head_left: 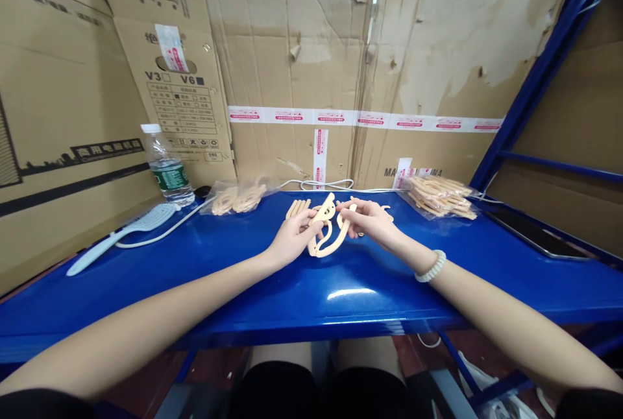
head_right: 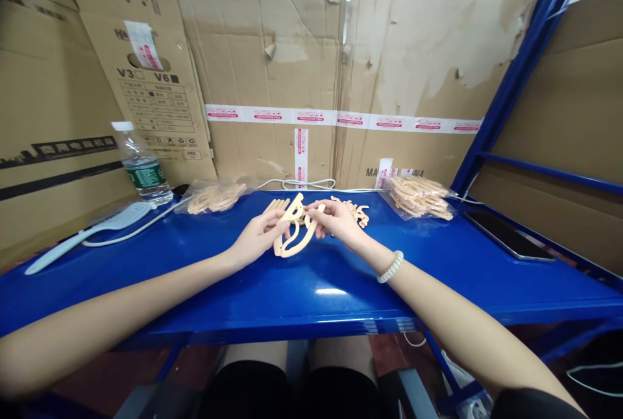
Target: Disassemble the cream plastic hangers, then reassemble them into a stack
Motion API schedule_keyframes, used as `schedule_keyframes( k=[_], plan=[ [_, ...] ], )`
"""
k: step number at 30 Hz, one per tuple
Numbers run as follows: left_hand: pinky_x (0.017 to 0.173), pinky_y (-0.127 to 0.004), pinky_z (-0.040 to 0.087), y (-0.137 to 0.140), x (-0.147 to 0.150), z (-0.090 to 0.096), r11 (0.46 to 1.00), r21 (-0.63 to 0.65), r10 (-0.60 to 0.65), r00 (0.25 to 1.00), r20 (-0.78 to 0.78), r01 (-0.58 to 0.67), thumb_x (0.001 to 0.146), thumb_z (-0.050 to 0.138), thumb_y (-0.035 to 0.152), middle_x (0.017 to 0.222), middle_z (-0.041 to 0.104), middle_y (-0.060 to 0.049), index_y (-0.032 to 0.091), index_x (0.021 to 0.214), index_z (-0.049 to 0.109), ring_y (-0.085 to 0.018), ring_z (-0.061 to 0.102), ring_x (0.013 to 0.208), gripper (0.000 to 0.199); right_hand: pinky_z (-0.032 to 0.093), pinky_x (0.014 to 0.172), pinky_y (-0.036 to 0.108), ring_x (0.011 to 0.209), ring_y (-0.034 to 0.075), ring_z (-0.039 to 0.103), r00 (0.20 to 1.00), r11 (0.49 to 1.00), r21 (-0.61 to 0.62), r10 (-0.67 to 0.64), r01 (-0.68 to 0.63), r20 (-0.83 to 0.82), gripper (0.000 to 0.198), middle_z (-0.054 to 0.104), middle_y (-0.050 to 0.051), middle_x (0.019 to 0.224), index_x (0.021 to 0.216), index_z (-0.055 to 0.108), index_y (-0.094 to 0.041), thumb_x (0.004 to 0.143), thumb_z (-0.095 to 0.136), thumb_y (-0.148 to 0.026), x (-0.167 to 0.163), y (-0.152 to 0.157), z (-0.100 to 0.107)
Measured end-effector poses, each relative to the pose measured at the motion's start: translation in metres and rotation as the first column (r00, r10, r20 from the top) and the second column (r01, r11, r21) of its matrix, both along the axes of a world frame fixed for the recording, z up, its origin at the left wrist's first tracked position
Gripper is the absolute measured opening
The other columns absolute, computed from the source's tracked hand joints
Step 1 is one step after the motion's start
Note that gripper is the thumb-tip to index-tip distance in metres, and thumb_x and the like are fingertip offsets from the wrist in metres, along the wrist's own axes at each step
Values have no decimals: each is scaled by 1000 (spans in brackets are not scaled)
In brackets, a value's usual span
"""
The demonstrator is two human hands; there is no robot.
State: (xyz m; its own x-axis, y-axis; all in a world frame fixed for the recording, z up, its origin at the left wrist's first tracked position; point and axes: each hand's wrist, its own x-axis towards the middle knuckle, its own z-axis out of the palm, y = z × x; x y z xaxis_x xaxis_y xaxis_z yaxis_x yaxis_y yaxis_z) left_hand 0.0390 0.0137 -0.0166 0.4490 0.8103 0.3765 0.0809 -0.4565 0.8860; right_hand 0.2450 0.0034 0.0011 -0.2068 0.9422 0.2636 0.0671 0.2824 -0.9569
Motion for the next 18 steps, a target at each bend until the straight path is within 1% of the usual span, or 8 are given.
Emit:
schedule_keyframes(
  k=[3,5,7,9,12,14,16,18],
  plan=[
    [51,-23,44,0,-2,1,997,-1,74,996,55,-74,84,60,44,69,66,-1,16,98,59,-14,60,56,32,47,44,21,45,11,59,1000,998,-60,1,-1,1,36,65,1,58,77,64,-15,67,78,-46,7,1,2],
    [47,-21,41,1,-4,2,992,-2,126,988,90,-126,84,59,43,66,64,1,16,97,58,-12,56,52,30,50,49,22,49,11,62,1000,997,-82,-6,5,-4,34,67,3,60,75,64,-14,67,79,-45,10,2,3],
    [45,-21,38,3,-6,4,984,-5,178,976,126,-179,83,59,43,63,61,2,16,97,57,-11,53,47,30,50,50,21,53,11,62,1000,996,-89,-18,17,-11,32,68,3,63,74,65,-14,67,80,-42,13,3,3],
    [44,-21,37,5,-9,6,976,-8,217,964,156,-219,83,58,42,59,58,4,16,96,56,-11,51,45,30,48,49,18,54,10,61,999,996,-85,-34,32,-27,32,68,3,65,73,65,-14,66,81,-40,14,4,3],
    [46,-22,39,7,-11,7,968,-9,250,951,182,-252,80,58,42,54,53,6,16,93,57,-11,51,46,29,43,43,17,53,9,59,996,997,-70,-51,46,-77,34,66,0,65,73,63,-15,67,81,-43,15,5,0],
    [47,-22,40,6,-12,8,964,-5,263,947,186,-267,79,58,42,53,52,6,16,91,58,-12,52,48,29,42,42,17,52,8,58,990,997,-64,-60,53,-124,37,64,-1,65,74,60,-16,68,80,-47,15,6,-1],
    [49,-22,39,5,-11,9,961,1,272,946,176,-276,78,58,41,52,50,6,16,89,59,-12,51,49,27,45,45,18,53,9,59,984,996,-77,-65,53,-169,39,63,-2,66,76,58,-18,68,80,-48,16,7,-3],
    [50,-22,37,4,-10,9,961,3,272,951,150,-275,77,60,39,52,49,7,16,86,60,-11,48,49,25,50,48,20,55,10,60,979,993,-109,-62,41,-195,39,62,-2,65,77,57,-19,66,82,-46,16,8,-4]
  ],
)
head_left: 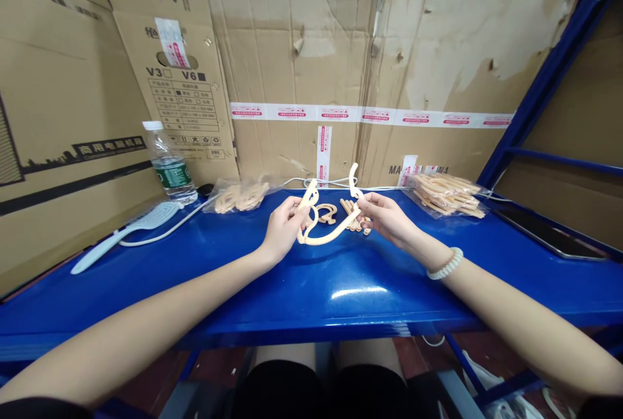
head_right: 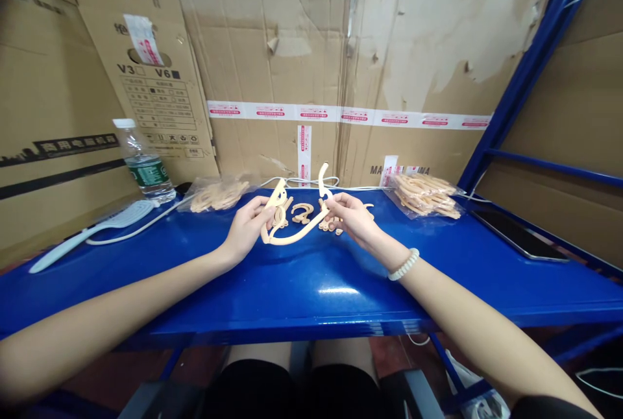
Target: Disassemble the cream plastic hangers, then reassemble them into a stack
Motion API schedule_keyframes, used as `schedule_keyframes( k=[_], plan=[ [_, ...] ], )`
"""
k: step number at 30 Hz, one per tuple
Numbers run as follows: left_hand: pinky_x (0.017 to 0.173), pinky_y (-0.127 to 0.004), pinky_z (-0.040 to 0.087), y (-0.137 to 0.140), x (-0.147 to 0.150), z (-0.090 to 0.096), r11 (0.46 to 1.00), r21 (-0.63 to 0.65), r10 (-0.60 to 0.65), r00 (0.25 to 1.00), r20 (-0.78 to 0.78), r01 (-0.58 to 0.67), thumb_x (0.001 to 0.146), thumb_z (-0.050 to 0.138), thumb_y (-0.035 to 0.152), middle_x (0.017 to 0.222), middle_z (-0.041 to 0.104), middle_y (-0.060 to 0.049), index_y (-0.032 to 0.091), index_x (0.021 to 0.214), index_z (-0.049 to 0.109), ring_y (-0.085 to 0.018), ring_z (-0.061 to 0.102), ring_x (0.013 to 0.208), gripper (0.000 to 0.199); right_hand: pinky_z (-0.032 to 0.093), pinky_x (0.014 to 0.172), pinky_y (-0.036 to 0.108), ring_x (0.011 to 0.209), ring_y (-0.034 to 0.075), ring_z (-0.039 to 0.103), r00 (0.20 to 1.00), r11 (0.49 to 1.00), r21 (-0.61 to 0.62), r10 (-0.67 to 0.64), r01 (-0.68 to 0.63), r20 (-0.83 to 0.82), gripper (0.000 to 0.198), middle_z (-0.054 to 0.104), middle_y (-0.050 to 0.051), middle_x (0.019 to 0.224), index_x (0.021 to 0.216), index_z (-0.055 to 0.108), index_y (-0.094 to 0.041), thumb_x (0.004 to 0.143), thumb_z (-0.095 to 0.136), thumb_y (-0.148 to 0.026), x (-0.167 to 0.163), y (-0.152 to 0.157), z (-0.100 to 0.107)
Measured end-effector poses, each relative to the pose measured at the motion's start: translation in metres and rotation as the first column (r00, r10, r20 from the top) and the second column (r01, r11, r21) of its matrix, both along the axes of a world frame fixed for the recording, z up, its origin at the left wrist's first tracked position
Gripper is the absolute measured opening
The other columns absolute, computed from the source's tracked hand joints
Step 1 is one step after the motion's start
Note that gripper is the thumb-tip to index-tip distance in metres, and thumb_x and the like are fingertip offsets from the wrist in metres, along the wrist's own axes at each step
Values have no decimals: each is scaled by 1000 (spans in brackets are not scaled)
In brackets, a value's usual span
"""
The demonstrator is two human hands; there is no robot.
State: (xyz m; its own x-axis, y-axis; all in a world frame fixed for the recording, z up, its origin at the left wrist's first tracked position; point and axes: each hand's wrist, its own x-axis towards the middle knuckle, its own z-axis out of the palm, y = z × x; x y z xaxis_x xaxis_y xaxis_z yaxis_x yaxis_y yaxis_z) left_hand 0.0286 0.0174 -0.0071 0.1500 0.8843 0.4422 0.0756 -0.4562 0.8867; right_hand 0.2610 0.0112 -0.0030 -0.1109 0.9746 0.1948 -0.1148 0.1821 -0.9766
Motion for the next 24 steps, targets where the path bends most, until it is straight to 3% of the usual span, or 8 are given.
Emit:
schedule_keyframes(
  k=[5,10,14,19,21,24],
  plan=[
    [46,-22,28,-3,3,0,998,-51,-50,996,-81,46,73,63,35,51,47,7,18,78,62,-10,42,46,18,58,56,22,58,10,63,998,994,-87,69,-70,-6,35,64,-1,69,86,62,-18,62,86,-27,-1,-1,1],
    [49,-22,34,-5,5,-1,962,-186,-230,962,-150,201,68,69,33,52,53,6,17,72,64,-11,47,48,18,59,57,22,59,10,64,986,978,-133,164,-159,23,31,66,0,69,82,67,-15,60,87,-25,-4,-5,1],
    [57,-24,43,-4,7,-2,885,-316,-391,915,-102,342,67,73,37,62,63,1,16,69,65,-14,58,59,23,60,62,22,62,11,66,986,982,-96,167,-164,23,32,67,0,68,78,66,-14,59,87,-28,-10,-8,-3],
    [72,-32,52,0,6,0,758,-438,-514,856,57,484,79,62,51,92,73,-10,16,87,63,-23,70,82,36,61,67,27,66,12,68,994,994,9,112,-113,8,33,69,0,74,78,63,-17,61,86,-33,-17,-10,-6],
    [71,-33,53,0,4,1,711,-470,-554,828,85,524,81,60,50,96,73,-13,17,94,63,-23,71,78,36,61,68,28,68,13,69,996,995,45,93,-93,6,33,70,0,76,77,63,-17,61,86,-34,-20,-11,-7],
    [64,-31,52,0,2,4,672,-503,-590,803,78,543,79,61,36,86,74,-11,16,94,64,-20,69,66,26,61,68,29,70,15,70,996,993,83,84,-85,12,33,70,0,75,75,63,-18,60,87,-34,-23,-14,-6]
  ],
)
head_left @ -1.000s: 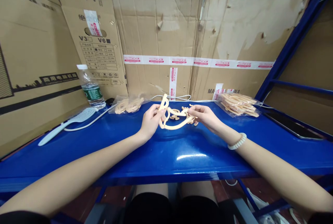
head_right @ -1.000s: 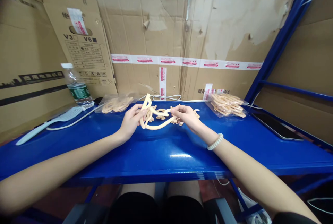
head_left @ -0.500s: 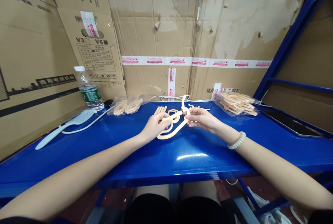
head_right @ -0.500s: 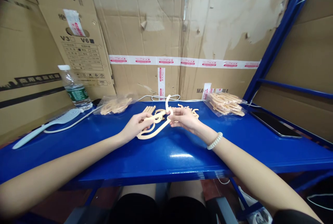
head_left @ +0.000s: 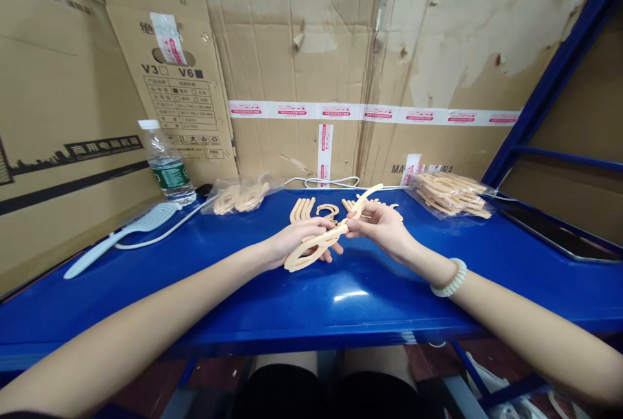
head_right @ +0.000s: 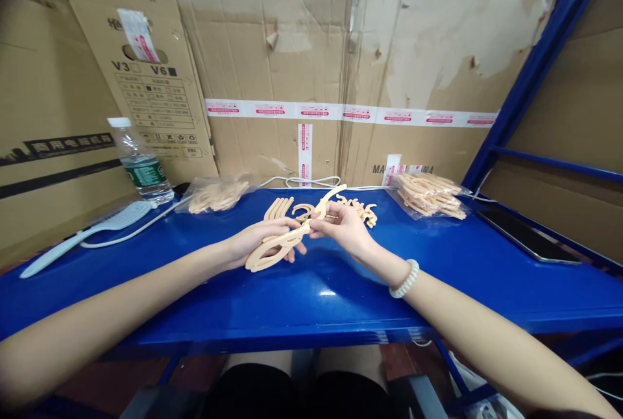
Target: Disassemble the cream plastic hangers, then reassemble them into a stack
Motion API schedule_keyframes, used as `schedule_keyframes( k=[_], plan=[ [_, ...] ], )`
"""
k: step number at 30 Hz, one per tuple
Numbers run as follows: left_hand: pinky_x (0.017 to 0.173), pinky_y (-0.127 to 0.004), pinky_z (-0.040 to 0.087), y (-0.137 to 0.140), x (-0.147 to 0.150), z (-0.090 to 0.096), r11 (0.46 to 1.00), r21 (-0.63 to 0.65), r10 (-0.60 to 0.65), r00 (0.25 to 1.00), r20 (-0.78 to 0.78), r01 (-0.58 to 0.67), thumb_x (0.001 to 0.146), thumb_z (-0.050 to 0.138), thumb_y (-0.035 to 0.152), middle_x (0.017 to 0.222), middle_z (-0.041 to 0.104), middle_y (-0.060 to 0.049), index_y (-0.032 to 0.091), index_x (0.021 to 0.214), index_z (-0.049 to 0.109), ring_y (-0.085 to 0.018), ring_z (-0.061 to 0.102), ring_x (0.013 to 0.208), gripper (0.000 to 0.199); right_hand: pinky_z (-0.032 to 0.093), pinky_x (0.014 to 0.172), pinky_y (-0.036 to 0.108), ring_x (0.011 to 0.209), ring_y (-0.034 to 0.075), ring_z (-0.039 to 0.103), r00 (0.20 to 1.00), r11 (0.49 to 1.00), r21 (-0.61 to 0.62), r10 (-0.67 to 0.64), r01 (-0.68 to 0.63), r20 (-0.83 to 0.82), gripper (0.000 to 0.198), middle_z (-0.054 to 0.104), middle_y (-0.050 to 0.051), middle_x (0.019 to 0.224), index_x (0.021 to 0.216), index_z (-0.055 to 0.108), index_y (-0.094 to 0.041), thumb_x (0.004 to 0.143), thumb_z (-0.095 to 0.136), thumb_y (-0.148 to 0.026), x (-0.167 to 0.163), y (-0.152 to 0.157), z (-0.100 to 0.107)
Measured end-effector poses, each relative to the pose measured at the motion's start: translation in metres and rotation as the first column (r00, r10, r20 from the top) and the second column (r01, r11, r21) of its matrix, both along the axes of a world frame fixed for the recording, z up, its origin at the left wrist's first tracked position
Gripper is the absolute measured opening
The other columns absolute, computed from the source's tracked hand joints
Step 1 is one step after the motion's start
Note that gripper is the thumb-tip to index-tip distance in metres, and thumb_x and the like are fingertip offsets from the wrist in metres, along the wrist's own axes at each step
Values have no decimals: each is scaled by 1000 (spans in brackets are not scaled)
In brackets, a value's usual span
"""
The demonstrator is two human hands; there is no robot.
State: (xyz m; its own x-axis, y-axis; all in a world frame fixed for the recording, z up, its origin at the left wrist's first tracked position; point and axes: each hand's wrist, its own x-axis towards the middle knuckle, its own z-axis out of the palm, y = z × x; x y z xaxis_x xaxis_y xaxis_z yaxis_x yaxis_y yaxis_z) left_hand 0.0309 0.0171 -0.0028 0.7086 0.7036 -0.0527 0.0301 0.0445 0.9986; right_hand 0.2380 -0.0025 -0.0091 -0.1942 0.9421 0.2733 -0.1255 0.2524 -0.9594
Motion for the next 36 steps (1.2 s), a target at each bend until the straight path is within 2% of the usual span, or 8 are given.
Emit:
schedule_keyframes(
  k=[4,12,18,25,29,33,35,36],
  plan=[
    [55,-24,46,-2,0,2,999,51,-18,998,-60,21,72,59,21,70,69,-5,15,80,67,-14,61,56,13,59,65,29,68,15,69,998,996,83,24,-29,63,28,69,0,74,72,62,-19,63,85,-32,-2,-3,2],
    [46,-23,38,-4,1,-5,931,366,66,989,-131,-14,86,52,39,65,57,1,17,96,68,-12,49,52,29,53,61,30,72,18,64,941,925,380,-108,-23,321,17,69,5,83,75,71,-21,78,73,-38,3,-4,3],
    [67,-28,40,-7,-2,-4,748,663,139,968,-207,35,91,46,32,74,63,-1,18,84,67,-17,55,71,26,52,76,35,83,19,63,780,646,724,-316,-241,541,22,70,7,87,91,71,-24,95,50,-22,7,-8,4],
    [59,-28,28,-13,-2,-6,612,786,196,945,-261,89,95,39,27,60,46,2,19,68,51,-15,41,56,31,48,62,29,74,16,57,600,273,847,-608,-457,520,29,65,6,80,88,65,-16,99,38,-11,8,-13,3],
    [60,-28,28,-13,-1,-4,637,766,187,947,-260,84,94,40,26,60,46,2,19,68,50,-15,41,57,29,49,61,28,70,14,57,553,105,856,-723,-506,415,29,63,4,73,78,62,-16,97,42,-7,5,-16,4],
    [58,-26,32,-10,-3,-4,742,667,129,963,-238,65,92,47,31,56,47,3,18,64,51,-13,42,53,31,52,66,31,76,16,60,592,-73,812,-722,-579,357,17,65,3,76,82,62,-18,93,53,-9,5,-18,12],
    [55,-25,35,-7,-4,-6,817,575,96,974,-204,40,92,48,38,55,50,3,18,66,53,-13,46,52,33,53,69,32,82,17,62,658,-32,901,-694,-433,292,14,67,4,84,90,63,-19,92,54,-9,13,-12,18],
    [53,-24,37,-5,-4,-7,856,516,84,980,-180,21,92,48,43,55,52,3,18,69,54,-13,48,50,35,53,71,33,84,18,62,671,43,946,-695,-320,258,14,68,5,88,94,62,-20,92,53,-9,21,-6,23]
  ],
)
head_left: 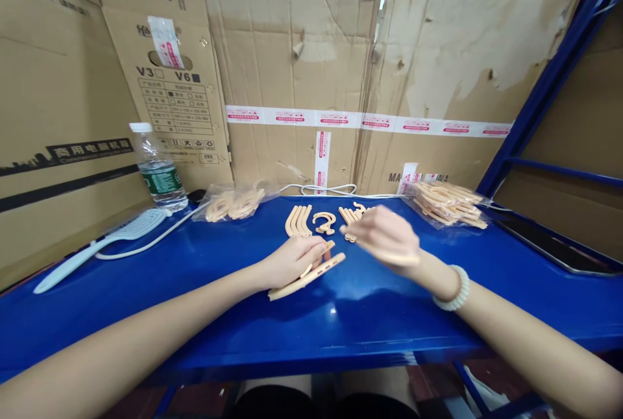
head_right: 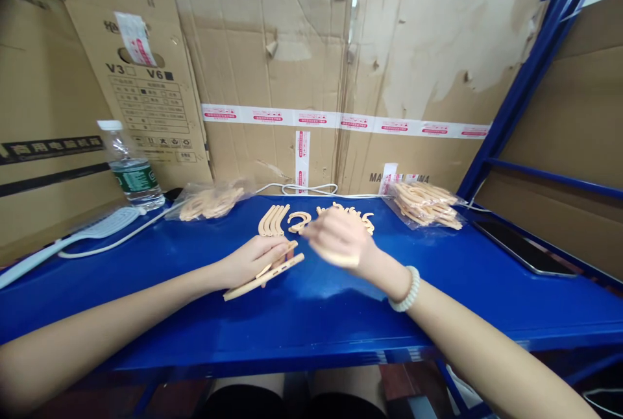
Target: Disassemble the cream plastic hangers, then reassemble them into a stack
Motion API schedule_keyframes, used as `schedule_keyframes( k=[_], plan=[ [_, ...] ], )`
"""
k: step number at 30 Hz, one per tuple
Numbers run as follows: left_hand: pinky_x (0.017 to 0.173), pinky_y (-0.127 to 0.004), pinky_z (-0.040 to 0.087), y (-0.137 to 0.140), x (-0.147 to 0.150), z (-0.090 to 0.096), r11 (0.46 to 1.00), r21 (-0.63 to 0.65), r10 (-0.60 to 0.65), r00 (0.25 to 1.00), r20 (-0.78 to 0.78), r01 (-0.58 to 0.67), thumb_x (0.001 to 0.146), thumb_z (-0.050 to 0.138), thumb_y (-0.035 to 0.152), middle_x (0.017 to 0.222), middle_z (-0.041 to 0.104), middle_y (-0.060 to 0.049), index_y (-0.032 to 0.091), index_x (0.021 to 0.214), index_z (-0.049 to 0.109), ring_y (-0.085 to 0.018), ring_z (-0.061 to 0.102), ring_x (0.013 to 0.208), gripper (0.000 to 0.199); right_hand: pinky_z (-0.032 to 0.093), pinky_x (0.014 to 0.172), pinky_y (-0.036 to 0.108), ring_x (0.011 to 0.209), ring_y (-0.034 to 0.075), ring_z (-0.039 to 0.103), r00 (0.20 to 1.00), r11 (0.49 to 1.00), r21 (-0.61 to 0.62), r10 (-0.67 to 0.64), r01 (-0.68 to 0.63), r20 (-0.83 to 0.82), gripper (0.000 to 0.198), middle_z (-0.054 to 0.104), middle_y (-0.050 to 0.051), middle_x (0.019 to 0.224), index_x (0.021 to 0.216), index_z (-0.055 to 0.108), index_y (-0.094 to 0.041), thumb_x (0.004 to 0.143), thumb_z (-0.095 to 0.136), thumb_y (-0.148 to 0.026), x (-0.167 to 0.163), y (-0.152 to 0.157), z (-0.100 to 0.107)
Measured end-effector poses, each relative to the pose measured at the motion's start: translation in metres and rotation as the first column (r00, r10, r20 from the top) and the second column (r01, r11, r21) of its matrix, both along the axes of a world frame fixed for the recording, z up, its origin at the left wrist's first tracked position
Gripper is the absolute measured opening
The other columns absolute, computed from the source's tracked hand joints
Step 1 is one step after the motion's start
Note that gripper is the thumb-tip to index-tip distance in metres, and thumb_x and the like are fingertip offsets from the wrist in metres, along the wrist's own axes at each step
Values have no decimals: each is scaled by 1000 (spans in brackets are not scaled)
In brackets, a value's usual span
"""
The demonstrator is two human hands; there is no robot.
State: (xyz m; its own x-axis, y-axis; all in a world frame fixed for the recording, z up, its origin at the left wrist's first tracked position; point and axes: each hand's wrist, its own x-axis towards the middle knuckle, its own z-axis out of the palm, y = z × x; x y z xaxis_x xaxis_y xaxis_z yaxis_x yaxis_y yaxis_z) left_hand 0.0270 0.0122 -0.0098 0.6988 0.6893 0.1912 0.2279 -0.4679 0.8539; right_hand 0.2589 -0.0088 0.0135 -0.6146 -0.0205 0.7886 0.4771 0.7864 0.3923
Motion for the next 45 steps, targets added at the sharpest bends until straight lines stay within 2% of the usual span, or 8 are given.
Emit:
schedule_keyframes(
  k=[2,6,12,18,25,31,35,45],
  plan=[
    [50,-24,41,4,0,-3,989,-148,14,997,77,-3,91,46,51,56,54,2,18,76,56,-13,50,47,38,51,78,37,89,20,62,960,960,-230,-207,161,-189,17,68,8,90,93,63,-20,93,49,-11,20,15,8],
    [56,-26,48,9,3,-8,928,-370,61,967,246,35,85,57,49,62,61,-3,14,83,61,-15,58,54,35,51,80,36,87,24,65,786,575,-690,-618,439,-15,20,71,11,86,78,63,-16,86,46,-8,64,46,15],
    [73,-31,53,10,4,-6,833,-547,162,905,393,89,81,65,29,83,73,-12,11,90,66,-20,68,75,20,51,79,27,97,25,68,680,288,-799,-707,528,195,34,74,13,104,103,68,-9,77,48,-1,89,67,1],
    [76,-29,53,14,5,-3,790,-608,275,841,467,79,82,59,11,86,74,-9,13,84,68,-17,68,75,9,52,86,34,94,20,69,613,172,-787,-730,592,302,28,73,9,105,113,64,-11,86,57,-10,87,70,-7],
    [73,-30,54,15,3,1,777,-622,315,796,517,96,76,59,2,85,73,-7,13,83,70,-17,67,77,17,48,82,35,90,28,68,618,302,-709,-750,637,236,23,73,18,91,95,71,-8,86,50,-11,79,59,-4],
    [72,-30,54,13,3,2,772,-628,332,781,529,97,77,61,3,87,72,-8,13,87,71,-19,67,82,18,48,82,35,89,22,61,842,643,-608,-534,467,82,26,67,7,87,114,62,-17,92,48,-21,31,23,2],
    [72,-29,53,14,4,0,767,-635,352,767,536,91,76,58,0,83,71,-6,13,89,73,-18,66,79,23,47,81,38,91,22,56,991,914,-383,-113,134,75,28,64,10,100,117,59,-19,92,47,-13,-4,-5,-3],
    [76,-36,55,4,4,9,697,-700,363,765,531,155,97,42,31,92,70,-11,13,105,67,-22,65,86,32,46,88,34,104,20,58,918,990,-115,-26,77,396,15,70,6,102,101,65,-16,97,51,-13,-26,-19,-20]
  ],
)
